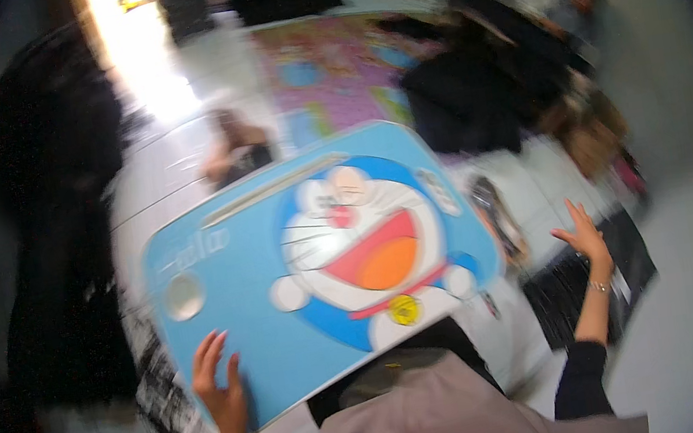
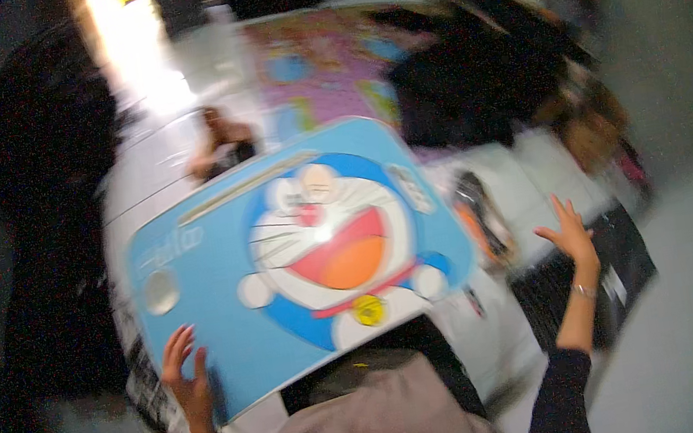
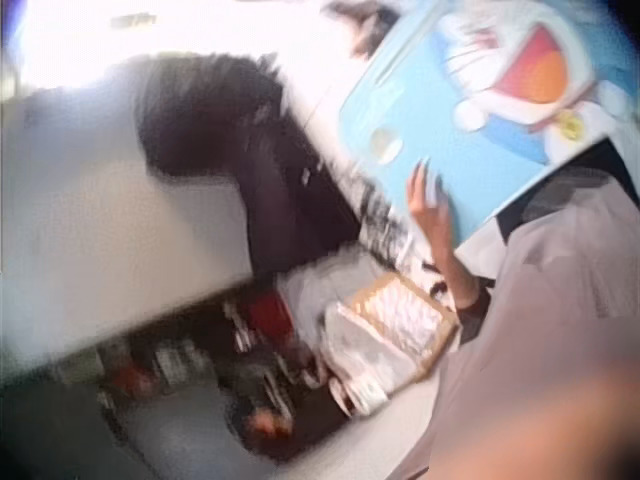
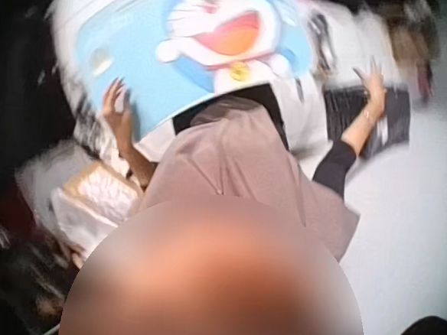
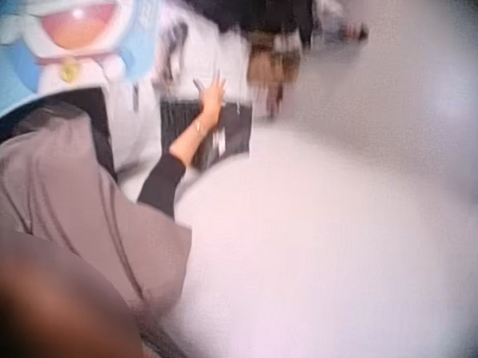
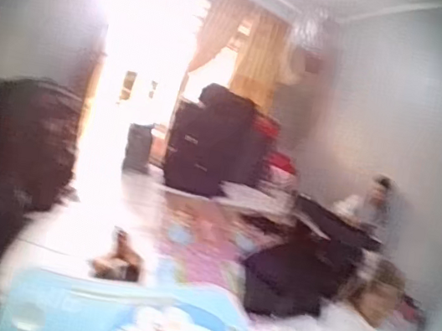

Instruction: The person folds a black garment on a small table, places it into a clear plastic bag, seals the bag, and sets it aside. This process is repeated for multiple garments.

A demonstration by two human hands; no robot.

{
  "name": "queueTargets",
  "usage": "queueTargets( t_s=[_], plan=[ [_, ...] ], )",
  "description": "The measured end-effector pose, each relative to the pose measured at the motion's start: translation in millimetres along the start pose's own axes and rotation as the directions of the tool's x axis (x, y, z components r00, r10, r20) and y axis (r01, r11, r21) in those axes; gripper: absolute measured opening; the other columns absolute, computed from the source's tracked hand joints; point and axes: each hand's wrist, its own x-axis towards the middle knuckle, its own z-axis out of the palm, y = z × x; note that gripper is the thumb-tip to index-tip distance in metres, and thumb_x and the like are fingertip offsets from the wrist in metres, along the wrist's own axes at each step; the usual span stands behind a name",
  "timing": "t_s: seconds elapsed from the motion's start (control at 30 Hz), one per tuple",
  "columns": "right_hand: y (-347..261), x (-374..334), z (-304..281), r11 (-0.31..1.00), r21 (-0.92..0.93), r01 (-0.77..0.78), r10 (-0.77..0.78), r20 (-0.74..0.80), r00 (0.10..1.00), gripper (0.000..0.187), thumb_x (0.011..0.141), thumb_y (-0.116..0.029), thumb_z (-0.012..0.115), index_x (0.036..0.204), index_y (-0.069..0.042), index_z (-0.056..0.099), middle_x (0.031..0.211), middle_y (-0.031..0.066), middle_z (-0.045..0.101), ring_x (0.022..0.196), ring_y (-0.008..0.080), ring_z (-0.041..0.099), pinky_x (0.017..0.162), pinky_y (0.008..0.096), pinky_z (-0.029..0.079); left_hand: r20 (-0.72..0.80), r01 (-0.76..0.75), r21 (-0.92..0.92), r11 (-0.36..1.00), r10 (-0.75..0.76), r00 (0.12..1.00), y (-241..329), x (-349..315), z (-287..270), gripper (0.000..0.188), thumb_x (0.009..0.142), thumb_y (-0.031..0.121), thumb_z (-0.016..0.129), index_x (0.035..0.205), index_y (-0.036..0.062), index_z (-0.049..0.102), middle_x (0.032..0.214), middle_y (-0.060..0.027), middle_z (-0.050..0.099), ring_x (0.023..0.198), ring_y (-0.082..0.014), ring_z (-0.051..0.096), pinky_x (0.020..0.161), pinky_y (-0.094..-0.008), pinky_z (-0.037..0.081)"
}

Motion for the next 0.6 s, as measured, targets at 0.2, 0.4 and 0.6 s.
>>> queueTargets(
  t_s=[0.2, 0.4, 0.6],
  plan=[
    [-237.3, 36.1, 61.7, 0.632, 0.261, 0.73, -0.729, -0.119, 0.674, 0.066, 0.086, -0.029, 0.066, 0.144, -0.015, 0.038, 0.152, 0.0161, 0.028, 0.14, 0.0343, 0.028, 0.11, 0.0599, 0.017, -0.166, 0.092, -0.04, 0.995, -0.097, 0.981, -47.8, 14.7, -32.4, 0.033, 0.08, 0.004, 0.069, 0.113, 0.0056, 0.066, 0.117, -0.0153, 0.063, 0.107, -0.0307, 0.06, 0.095, -0.0382, 0.046],
    [-414.9, -44.4, 109.1, 0.206, 0.159, 0.966, -0.978, 0.044, 0.202, 0.059, 0.087, -0.028, 0.065, 0.141, -0.019, 0.042, 0.154, 0.0123, 0.026, 0.142, 0.0373, 0.022, 0.106, 0.0703, 0.011, -0.503, 0.204, -0.543, 0.814, -0.51, 0.698, -141.3, 28.7, -91.4, 0.036, 0.086, 0.007, 0.067, 0.12, 0.0014, 0.059, 0.118, -0.0134, 0.061, 0.111, -0.0219, 0.058, 0.098, -0.032, 0.044],
    [-462.6, -81.9, 129.1, -0.01, 0.097, 0.995, -0.984, -0.177, 0.007, 0.046, 0.092, -0.026, 0.056, 0.137, -0.017, 0.048, 0.147, 0.013, 0.038, 0.138, 0.0329, 0.033, 0.111, 0.0631, 0.011, -0.265, -0.213, -0.95, 0.23, -0.952, 0.153, -268.5, 50.5, -150.7, 0.096, 0.079, 0.033, 0.076, 0.146, -0.0034, 0.017, 0.155, -0.0224, 0.006, 0.145, -0.0279, 0.0, 0.116, -0.0424, 0.002]
  ],
)
